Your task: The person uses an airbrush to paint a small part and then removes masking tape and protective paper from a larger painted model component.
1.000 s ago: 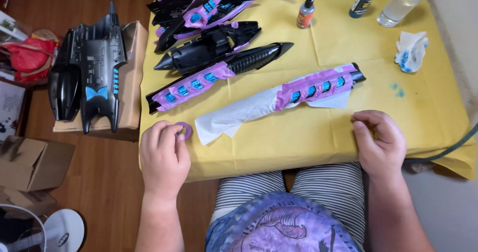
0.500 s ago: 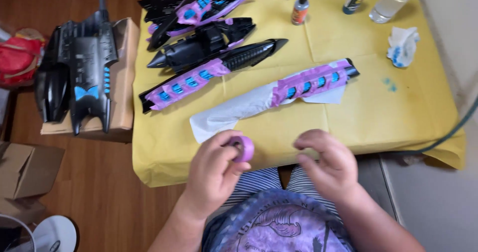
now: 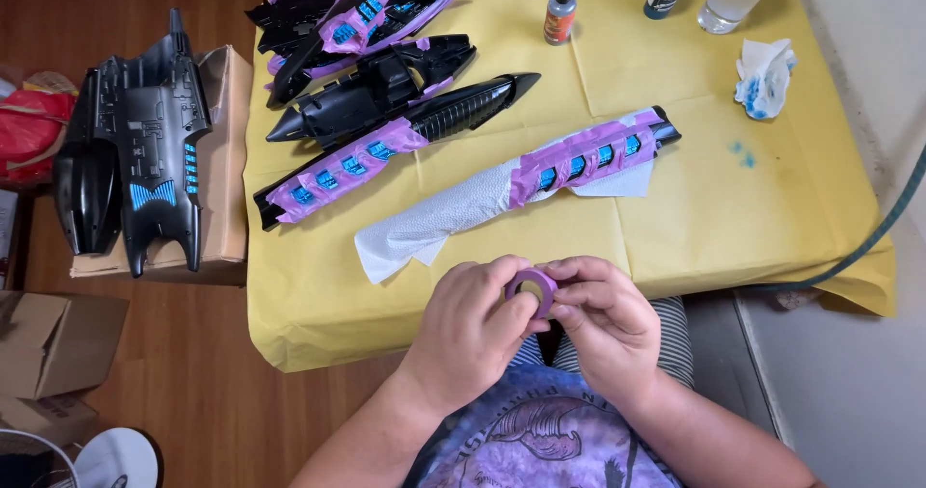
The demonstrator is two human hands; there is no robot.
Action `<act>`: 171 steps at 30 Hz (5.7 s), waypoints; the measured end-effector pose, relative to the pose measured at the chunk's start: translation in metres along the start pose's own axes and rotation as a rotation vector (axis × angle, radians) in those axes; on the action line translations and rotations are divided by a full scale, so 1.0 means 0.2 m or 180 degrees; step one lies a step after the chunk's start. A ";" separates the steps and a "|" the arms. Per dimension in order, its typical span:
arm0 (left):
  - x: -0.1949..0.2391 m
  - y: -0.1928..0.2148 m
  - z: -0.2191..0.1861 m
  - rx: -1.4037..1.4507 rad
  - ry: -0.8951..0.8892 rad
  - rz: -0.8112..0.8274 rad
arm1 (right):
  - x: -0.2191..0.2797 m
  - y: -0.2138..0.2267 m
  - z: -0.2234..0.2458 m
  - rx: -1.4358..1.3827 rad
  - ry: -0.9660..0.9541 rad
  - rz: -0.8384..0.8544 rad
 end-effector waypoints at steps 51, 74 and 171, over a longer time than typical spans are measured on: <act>-0.20 -0.18 -0.02 0.1427 0.0403 0.0027 | -0.05 0.01 0.38 0.2128 0.2045 0.0894; 0.32 0.36 0.56 -0.1413 0.1418 -0.0471 | -0.02 0.62 0.05 0.0588 0.0027 0.0072; -0.78 -0.94 0.29 -0.2118 0.0310 0.0197 | -0.84 0.77 -0.46 0.0214 -0.1283 -0.0236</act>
Point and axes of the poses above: each hand's wrist, its own x-axis away from the middle knuckle, its own y-axis out of the back of the hand, z = x × y, the point moved 10 cm from there along -x, towards the middle knuckle, and after that the axes turned 9 degrees about -x, right-handed, at the moved point
